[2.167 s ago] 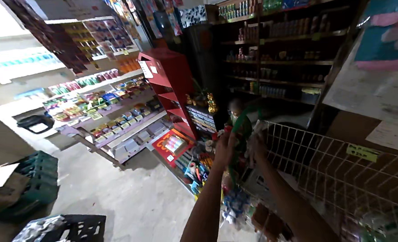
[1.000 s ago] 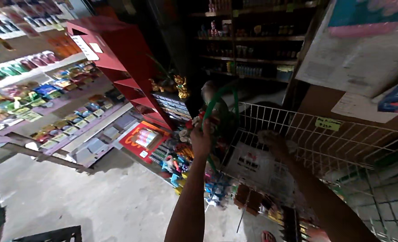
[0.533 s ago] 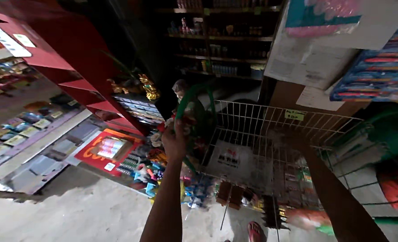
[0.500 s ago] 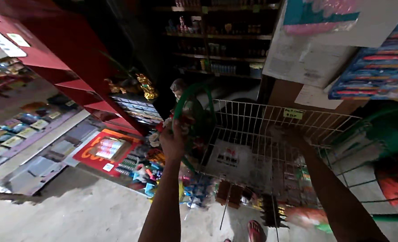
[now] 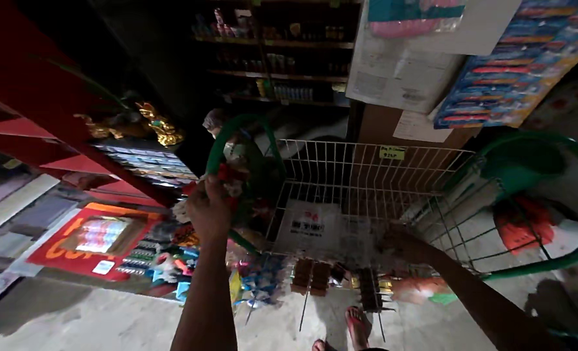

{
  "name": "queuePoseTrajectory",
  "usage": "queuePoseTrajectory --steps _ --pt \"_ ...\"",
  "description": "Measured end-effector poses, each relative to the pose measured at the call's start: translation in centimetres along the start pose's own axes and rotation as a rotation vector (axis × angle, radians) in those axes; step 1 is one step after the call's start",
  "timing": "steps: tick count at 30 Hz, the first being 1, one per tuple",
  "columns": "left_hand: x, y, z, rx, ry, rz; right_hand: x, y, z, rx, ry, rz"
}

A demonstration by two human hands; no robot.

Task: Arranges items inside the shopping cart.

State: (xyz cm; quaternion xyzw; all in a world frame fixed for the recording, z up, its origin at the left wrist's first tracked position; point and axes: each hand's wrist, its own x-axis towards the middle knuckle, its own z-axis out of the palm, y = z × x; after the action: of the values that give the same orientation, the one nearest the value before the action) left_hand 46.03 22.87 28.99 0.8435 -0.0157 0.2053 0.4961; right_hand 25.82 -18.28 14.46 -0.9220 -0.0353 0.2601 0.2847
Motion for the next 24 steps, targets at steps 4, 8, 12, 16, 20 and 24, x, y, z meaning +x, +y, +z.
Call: queuePoseTrajectory --steps 4,8,12,16,20,24 --pt "-0.2 0.1 0.0 0.01 -0.003 0.024 -2.8 1.1 -2.1 0.188 0.054 0.192" --pt "0.0 -0.3 0.0 0.013 -0.004 0.005 -5.2 2.6 -10.1 0.159 0.508 0.5" --pt "0.1 -1.0 0.3 -0.011 0.02 0.044 -1.9 9.1 -13.9 0.017 0.63 0.567" --pt "0.1 -1.0 0.1 0.013 0.014 0.057 1.2 14.1 -10.6 -0.062 0.546 0.554" --pt "0.0 -0.4 0.1 0.039 -0.005 0.02 -0.3 12.1 -6.9 -0.111 0.596 0.561" --pt "-0.2 -0.3 0.0 0.019 0.006 0.03 -2.8 6.1 -3.9 -0.107 0.468 0.782"
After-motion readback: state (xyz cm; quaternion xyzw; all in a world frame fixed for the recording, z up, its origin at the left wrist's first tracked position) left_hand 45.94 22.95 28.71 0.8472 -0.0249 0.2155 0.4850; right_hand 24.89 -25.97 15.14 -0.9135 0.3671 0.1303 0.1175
